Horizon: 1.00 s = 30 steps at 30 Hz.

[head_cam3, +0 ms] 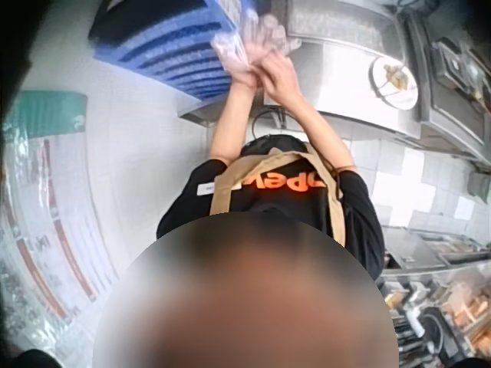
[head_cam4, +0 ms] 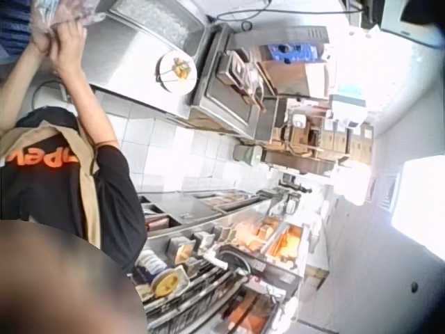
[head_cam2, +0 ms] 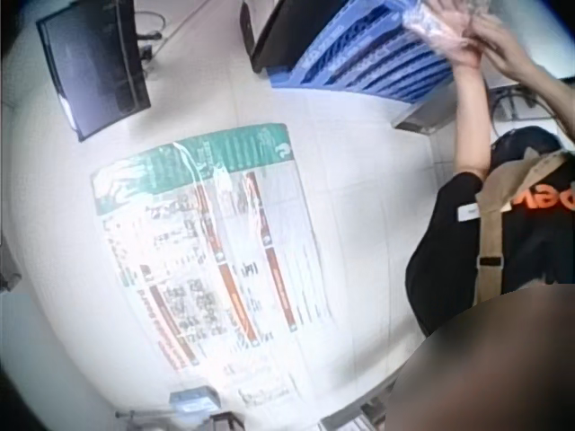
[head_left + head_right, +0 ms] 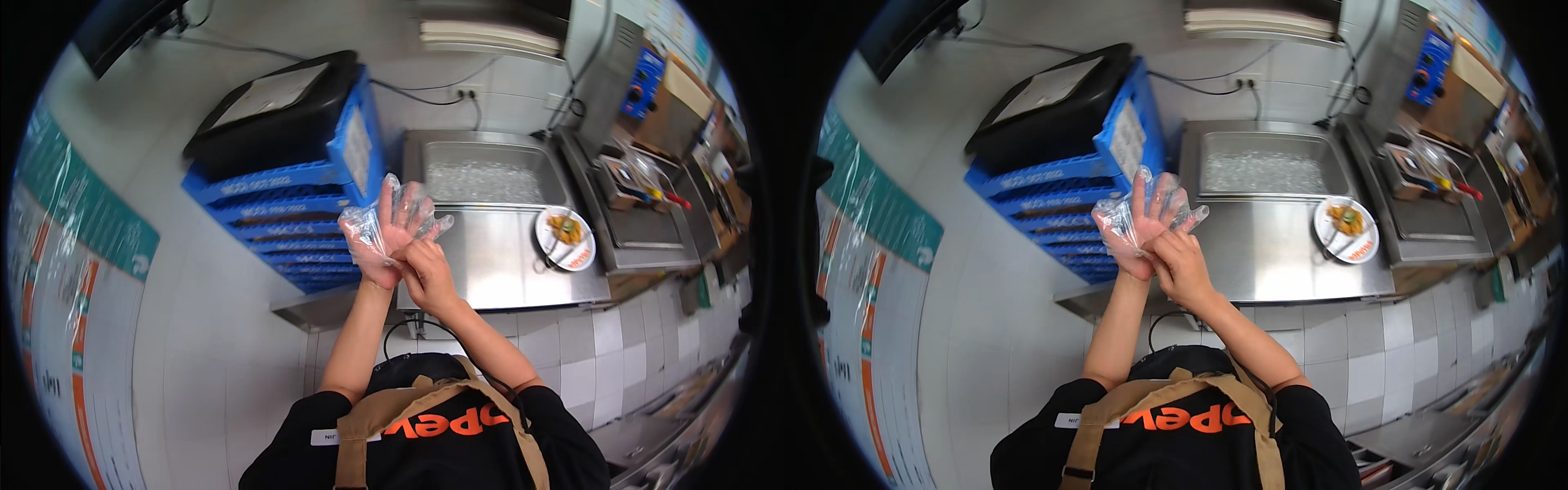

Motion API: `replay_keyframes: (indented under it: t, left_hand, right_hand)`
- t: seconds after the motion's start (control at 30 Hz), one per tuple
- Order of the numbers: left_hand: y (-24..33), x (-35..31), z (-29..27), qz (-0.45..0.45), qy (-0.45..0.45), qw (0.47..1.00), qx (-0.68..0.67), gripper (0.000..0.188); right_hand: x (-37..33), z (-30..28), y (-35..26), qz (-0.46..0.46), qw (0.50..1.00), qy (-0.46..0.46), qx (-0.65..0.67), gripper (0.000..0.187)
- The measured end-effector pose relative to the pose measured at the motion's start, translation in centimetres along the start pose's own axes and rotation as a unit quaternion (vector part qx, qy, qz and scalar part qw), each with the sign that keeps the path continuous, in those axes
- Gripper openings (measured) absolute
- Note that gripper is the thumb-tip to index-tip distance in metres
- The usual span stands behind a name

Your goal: The person scoops rice from a large cooker into a branded plate, then places the plate on a counter. They return to the cooker to scoop more rice, then move to a heated display to place fried chicken on the plate using tongs. They add sliced cucumbers and sauces from metal containers, then put on a disposable glove and continue adding toppings.

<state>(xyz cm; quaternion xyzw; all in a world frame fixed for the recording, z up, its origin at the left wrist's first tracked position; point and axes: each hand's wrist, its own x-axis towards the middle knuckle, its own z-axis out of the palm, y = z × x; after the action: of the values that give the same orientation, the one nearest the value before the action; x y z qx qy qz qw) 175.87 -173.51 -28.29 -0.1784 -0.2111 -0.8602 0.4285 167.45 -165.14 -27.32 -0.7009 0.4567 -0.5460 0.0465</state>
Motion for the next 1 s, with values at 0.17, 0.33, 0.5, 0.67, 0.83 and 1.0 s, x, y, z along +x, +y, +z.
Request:
replay_keyframes:
  t: [0.17,0.33,0.5,0.67,0.83,1.0]
  left_hand:
    - [4.1,-1.3,0.3,0.120,-0.039,0.988,0.084,0.083]
    - [8.6,-1.1,0.5,0.150,-0.056,0.979,0.125,0.063]
    - [11.3,-1.8,1.2,0.305,0.006,0.939,0.159,0.047]
    - [16.1,-3.2,-0.6,0.386,0.193,0.791,0.435,0.060]
    - [23.2,-2.0,-2.0,0.395,-0.049,0.888,0.230,0.073]
    - [32.1,0.3,-1.4,0.363,-0.042,0.929,0.051,0.035]
  right_hand:
    - [1.6,3.8,-1.0,-0.028,0.992,-0.032,0.118,0.010]
    - [3.9,6.3,-1.6,-0.133,0.977,-0.121,0.114,0.020]
    - [5.7,9.3,-0.9,-0.223,0.952,-0.171,0.119,0.023]
    - [7.4,13.2,-1.4,-0.282,0.922,-0.214,0.160,0.022]
    - [12.5,19.8,-0.9,-0.334,0.895,-0.226,0.189,0.024]
    - [19.4,24.9,-1.4,-0.393,0.872,-0.230,0.179,0.020]
